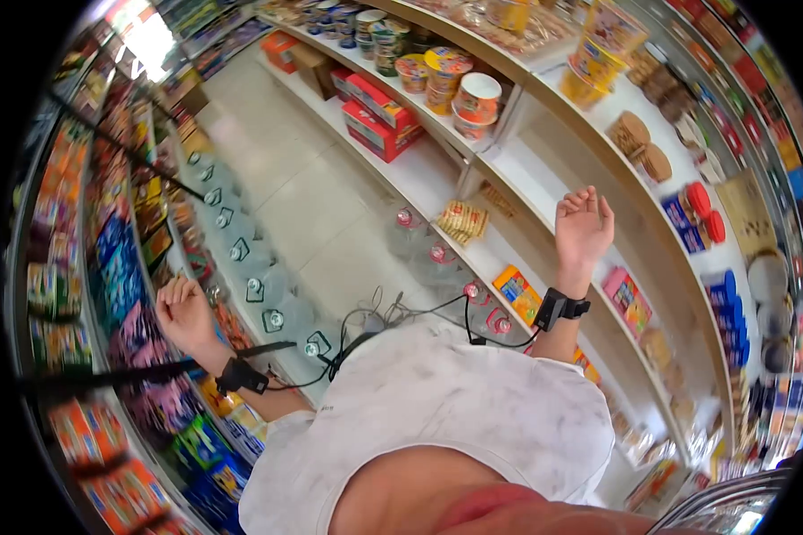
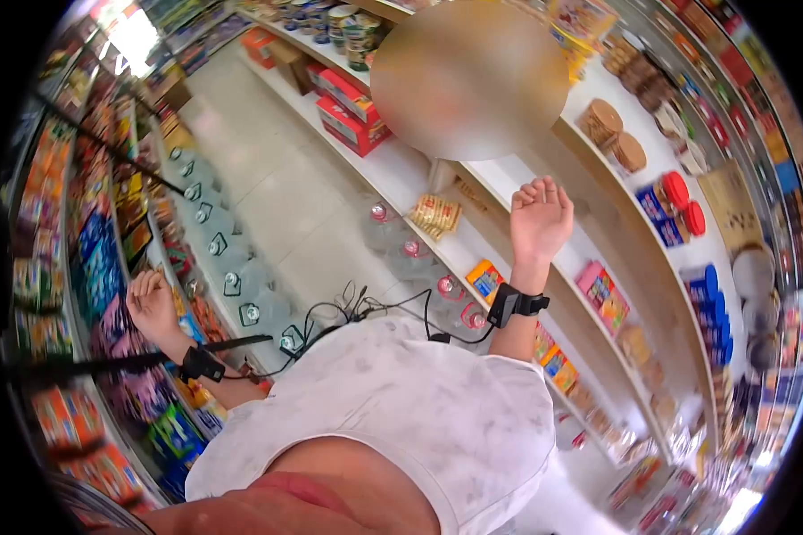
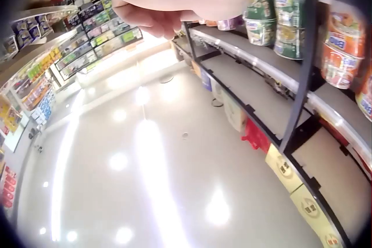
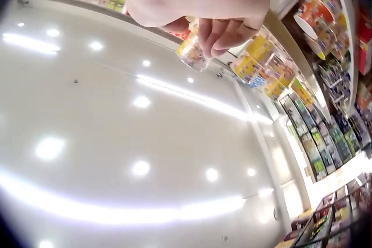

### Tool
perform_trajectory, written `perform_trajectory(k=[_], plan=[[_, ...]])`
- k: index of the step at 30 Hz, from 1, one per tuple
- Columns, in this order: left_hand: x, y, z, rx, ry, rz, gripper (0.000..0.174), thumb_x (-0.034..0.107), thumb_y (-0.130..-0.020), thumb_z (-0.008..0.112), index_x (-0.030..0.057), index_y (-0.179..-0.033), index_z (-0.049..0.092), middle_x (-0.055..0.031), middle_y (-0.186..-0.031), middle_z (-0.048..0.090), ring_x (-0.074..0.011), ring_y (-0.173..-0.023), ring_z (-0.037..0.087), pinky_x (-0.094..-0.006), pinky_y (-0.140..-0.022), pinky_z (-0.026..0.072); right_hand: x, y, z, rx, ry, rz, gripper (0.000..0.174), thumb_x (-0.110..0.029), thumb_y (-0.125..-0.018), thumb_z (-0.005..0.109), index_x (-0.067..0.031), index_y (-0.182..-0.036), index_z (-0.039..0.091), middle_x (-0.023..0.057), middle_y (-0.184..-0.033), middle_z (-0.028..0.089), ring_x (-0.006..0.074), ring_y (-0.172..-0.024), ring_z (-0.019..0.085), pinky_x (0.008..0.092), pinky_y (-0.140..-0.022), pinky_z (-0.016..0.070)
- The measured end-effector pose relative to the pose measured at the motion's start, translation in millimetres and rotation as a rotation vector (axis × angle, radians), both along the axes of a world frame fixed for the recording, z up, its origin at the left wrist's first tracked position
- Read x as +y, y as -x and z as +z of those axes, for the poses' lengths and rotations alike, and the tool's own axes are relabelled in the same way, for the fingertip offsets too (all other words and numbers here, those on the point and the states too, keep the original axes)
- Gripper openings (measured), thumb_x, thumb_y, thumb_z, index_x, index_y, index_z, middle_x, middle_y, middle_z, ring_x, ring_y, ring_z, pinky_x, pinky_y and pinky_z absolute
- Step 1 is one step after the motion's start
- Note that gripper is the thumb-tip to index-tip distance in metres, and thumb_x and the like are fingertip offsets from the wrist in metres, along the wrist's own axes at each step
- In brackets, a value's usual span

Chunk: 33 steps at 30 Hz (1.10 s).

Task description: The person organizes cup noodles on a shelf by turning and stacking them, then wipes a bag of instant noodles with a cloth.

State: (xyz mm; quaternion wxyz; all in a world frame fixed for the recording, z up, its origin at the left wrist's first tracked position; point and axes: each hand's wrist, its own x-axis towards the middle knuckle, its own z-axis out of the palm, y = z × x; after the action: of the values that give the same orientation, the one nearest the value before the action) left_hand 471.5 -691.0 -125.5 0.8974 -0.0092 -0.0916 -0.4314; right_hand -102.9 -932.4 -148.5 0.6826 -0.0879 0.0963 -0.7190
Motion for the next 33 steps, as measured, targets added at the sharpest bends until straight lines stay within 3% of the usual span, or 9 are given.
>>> perform_trajectory(k=[6,7,10,11,15,23,30,32,33], plan=[[-83,-55,16,-0.306,-0.261,0.062,0.020,0.013,-0.099,0.050,0.0046,-0.082,0.043,-0.0044,-0.079,0.038,-0.0177,-0.071,0.035,-0.0327,-0.068,0.0342,24,-55,11,0.109,-0.012,-0.186,0.017,-0.017,-0.095,0.056,-0.0003,-0.100,0.058,0.0074,-0.087,0.052,0.0184,-0.079,0.047,0.0299,-0.073,0.0430],[-90,-71,10,-0.422,-0.202,0.015,0.017,0.015,-0.099,0.050,0.0026,-0.087,0.049,-0.0061,-0.084,0.045,-0.0180,-0.074,0.040,-0.0327,-0.071,0.0365,24,-74,17,0.141,-0.021,-0.182,0.016,-0.016,-0.095,0.057,-0.0003,-0.097,0.058,0.0075,-0.086,0.052,0.0185,-0.078,0.046,0.0299,-0.072,0.0422],[-108,-101,3,-0.489,-0.442,0.153,0.016,0.016,-0.098,0.050,0.0004,-0.095,0.054,-0.0087,-0.093,0.054,-0.0189,-0.081,0.048,-0.0327,-0.075,0.0400,16,-121,26,0.210,0.004,-0.141,0.016,-0.016,-0.094,0.058,0.0002,-0.097,0.058,0.0076,-0.085,0.051,0.0187,-0.078,0.046,0.0297,-0.072,0.0419],[-110,-120,-10,-0.542,-0.402,0.105,0.016,0.014,-0.098,0.051,-0.0007,-0.103,0.056,-0.0101,-0.099,0.058,-0.0198,-0.089,0.054,-0.0326,-0.082,0.0439,11,-131,26,0.246,0.037,-0.119,0.016,-0.014,-0.094,0.057,0.0010,-0.099,0.058,0.0086,-0.087,0.053,0.0190,-0.079,0.047,0.0301,-0.073,0.0426],[-131,-133,-10,-0.601,-0.548,0.195,0.016,0.012,-0.098,0.051,-0.0004,-0.106,0.057,-0.0087,-0.096,0.059,-0.0190,-0.090,0.055,-0.0323,-0.086,0.0462,-5,-159,34,0.449,-0.030,-0.164,0.016,-0.014,-0.095,0.057,0.0012,-0.101,0.059,0.0085,-0.089,0.057,0.0182,-0.081,0.052,0.0296,-0.074,0.0455],[-159,-151,-22,-0.699,-0.589,0.141,0.017,0.013,-0.099,0.051,0.0005,-0.108,0.059,-0.0075,-0.094,0.059,-0.0172,-0.088,0.056,-0.0316,-0.084,0.0469,-39,-154,12,0.640,-0.120,-0.284,0.018,-0.017,-0.097,0.060,-0.0013,-0.105,0.061,0.0081,-0.090,0.064,0.0178,-0.080,0.062,0.0291,-0.074,0.0509],[-206,-99,0,-0.903,-0.667,0.030,0.015,0.013,-0.101,0.049,0.0013,-0.107,0.057,-0.0061,-0.091,0.059,-0.0162,-0.086,0.056,-0.0292,-0.082,0.0456,-95,-120,27,1.013,-0.116,-0.520,0.020,-0.015,-0.096,0.065,-0.0018,-0.110,0.060,0.0084,-0.093,0.067,0.0166,-0.085,0.067,0.0300,-0.079,0.0531],[-220,-74,9,-0.952,-0.647,-0.021,0.014,0.011,-0.100,0.051,0.0008,-0.105,0.059,-0.0068,-0.090,0.060,-0.0158,-0.084,0.057,-0.0298,-0.080,0.0463,-124,-96,44,1.118,-0.081,-0.606,0.023,-0.015,-0.095,0.067,-0.0014,-0.112,0.059,0.0084,-0.093,0.067,0.0153,-0.086,0.067,0.0297,-0.080,0.0531],[-228,-62,12,-0.988,-0.633,-0.039,0.014,0.011,-0.100,0.051,0.0005,-0.105,0.059,-0.0070,-0.089,0.060,-0.0157,-0.083,0.057,-0.0301,-0.079,0.0465,-151,-72,43,1.178,-0.010,-0.678,0.041,-0.018,-0.092,0.073,0.0015,-0.122,0.053,0.0123,-0.102,0.066,0.0186,-0.091,0.066,0.0304,-0.083,0.0529]])
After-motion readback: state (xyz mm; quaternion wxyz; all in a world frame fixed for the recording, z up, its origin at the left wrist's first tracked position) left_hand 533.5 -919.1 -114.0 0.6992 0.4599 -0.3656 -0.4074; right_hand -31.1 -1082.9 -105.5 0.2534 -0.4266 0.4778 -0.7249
